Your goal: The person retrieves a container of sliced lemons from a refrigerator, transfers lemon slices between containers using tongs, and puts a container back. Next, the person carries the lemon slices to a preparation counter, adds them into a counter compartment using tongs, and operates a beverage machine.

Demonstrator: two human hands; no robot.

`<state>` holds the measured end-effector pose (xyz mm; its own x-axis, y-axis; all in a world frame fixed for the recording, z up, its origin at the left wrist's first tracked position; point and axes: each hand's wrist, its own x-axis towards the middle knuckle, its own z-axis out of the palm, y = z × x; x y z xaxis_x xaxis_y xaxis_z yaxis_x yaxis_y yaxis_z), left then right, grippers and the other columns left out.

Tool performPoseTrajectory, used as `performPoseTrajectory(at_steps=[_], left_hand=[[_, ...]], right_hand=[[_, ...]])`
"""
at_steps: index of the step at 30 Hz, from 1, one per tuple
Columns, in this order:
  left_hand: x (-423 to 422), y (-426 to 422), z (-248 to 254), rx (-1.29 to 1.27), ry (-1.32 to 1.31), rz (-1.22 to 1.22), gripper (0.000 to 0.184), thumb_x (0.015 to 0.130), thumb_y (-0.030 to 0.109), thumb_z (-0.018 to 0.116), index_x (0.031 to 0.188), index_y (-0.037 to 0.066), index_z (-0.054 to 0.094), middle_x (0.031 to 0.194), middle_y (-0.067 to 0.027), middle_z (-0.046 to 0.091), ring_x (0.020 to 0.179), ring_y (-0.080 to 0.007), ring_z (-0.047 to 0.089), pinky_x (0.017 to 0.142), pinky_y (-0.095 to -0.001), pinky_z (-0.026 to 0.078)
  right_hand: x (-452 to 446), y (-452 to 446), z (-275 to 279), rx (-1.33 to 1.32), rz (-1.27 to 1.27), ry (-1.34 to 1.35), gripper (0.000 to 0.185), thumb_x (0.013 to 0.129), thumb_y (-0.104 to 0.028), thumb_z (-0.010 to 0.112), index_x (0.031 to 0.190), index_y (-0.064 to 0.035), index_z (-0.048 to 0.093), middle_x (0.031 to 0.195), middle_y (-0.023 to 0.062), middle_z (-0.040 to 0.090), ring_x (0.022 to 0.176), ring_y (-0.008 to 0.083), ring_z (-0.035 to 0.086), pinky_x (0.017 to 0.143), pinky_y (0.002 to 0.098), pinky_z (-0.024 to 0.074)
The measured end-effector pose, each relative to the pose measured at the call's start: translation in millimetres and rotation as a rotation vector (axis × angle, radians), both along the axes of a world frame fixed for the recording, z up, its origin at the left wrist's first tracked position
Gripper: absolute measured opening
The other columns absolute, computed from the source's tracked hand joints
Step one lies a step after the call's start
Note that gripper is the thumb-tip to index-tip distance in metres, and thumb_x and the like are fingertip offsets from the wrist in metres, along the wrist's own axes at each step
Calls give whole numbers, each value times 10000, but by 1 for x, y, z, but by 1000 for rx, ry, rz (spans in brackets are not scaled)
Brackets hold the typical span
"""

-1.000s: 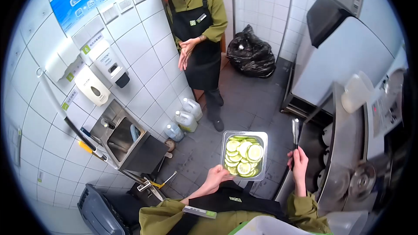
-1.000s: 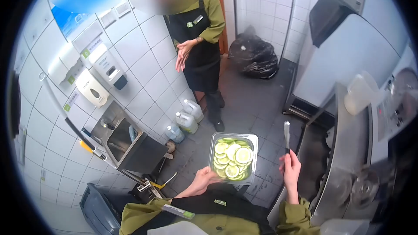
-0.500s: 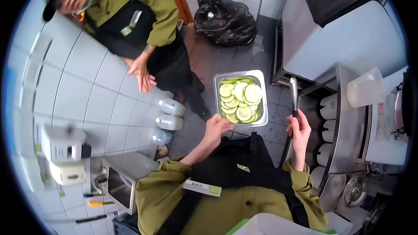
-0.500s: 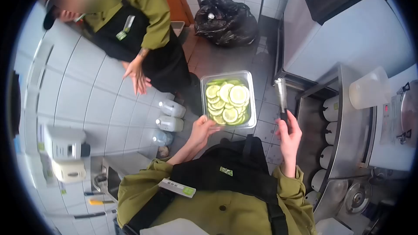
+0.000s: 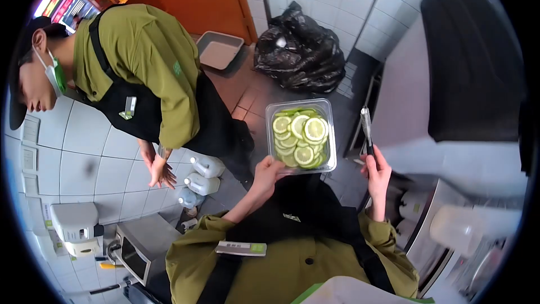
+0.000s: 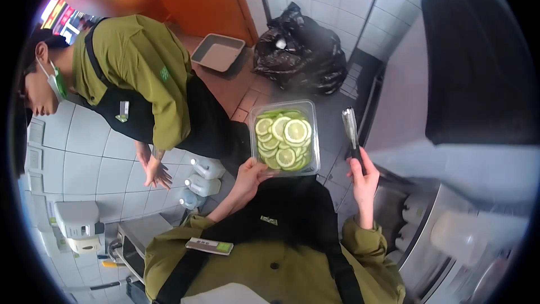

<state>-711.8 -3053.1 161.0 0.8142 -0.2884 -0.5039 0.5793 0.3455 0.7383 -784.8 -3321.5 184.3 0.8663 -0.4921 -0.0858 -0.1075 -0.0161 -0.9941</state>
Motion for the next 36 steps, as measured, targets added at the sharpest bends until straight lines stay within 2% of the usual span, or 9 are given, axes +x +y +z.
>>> performPoseTrajectory(at_steps=[9, 12, 17, 21, 28, 31, 32, 33, 36], left_hand=[[113, -27, -24, 61, 55, 231, 57, 783, 10, 481, 740, 33, 451, 804, -110, 587, 734, -189, 607, 704, -316, 506], [159, -25, -26, 21, 34, 311, 142, 764, 13, 503, 662, 54, 412, 659, -28, 504, 593, -111, 542, 567, -245, 482], [246, -21, -15, -27, 63, 325, 105, 774, 16, 493, 691, 33, 430, 754, -112, 575, 683, -191, 608, 654, -292, 517], [300, -12, 19, -25, 100, 398, 99, 783, 30, 497, 700, 30, 443, 753, -107, 584, 684, -195, 610, 673, -307, 516], [376, 19, 23, -24, 82, 590, 90, 777, 3, 488, 702, 46, 462, 753, -78, 563, 711, -182, 596, 678, -317, 512], [423, 33, 26, -16, 135, 707, 61, 780, 19, 492, 725, 34, 470, 789, -93, 580, 724, -178, 597, 679, -310, 509], [371, 31, 25, -29, 121, 714, 43, 782, 29, 500, 743, 17, 485, 787, -117, 595, 702, -184, 610, 647, -285, 514], [386, 32, 38, -28, 147, 758, 29, 780, 20, 488, 751, 18, 488, 783, -104, 593, 693, -173, 606, 645, -280, 511], [419, 36, 36, -4, 137, 962, 33, 753, -13, 491, 736, 12, 478, 737, -88, 577, 670, -164, 597, 629, -281, 505]], right_hand=[[232, -22, -2, -10, 319, -65, 380, 883, -187, 458, 1197, 22, 419, 812, 41, 562, 587, 47, 487, 442, 150, 352], [284, 3, -6, 45, 343, -81, 328, 892, -196, 435, 1138, 19, 462, 789, 40, 558, 601, 60, 494, 473, 170, 373], [376, 19, 12, 103, 354, -103, 290, 908, -277, 394, 877, -12, 511, 716, 22, 534, 551, 66, 490, 477, 186, 371], [436, 17, 38, 100, 391, -60, 261, 901, -205, 418, 1011, 9, 517, 729, 8, 545, 546, 45, 476, 478, 174, 361], [544, 60, 19, 203, 500, 164, 321, 907, -265, 398, 767, -12, 539, 531, 5, 480, 451, 53, 413, 421, 184, 302], [628, 76, 25, 215, 566, 131, 306, 905, -255, 401, 770, -17, 540, 544, 4, 489, 452, 55, 422, 416, 182, 310], [581, 72, 21, 211, 565, 85, 302, 905, -252, 401, 770, -20, 540, 552, 5, 493, 453, 56, 425, 414, 182, 313], [613, 78, 16, 239, 621, 61, 300, 905, -274, 403, 875, -9, 540, 662, 28, 533, 468, 60, 444, 396, 184, 323], [693, 114, 8, 312, 716, 142, 288, 905, -267, 403, 930, -9, 528, 688, 29, 537, 477, 61, 444, 403, 185, 328]])
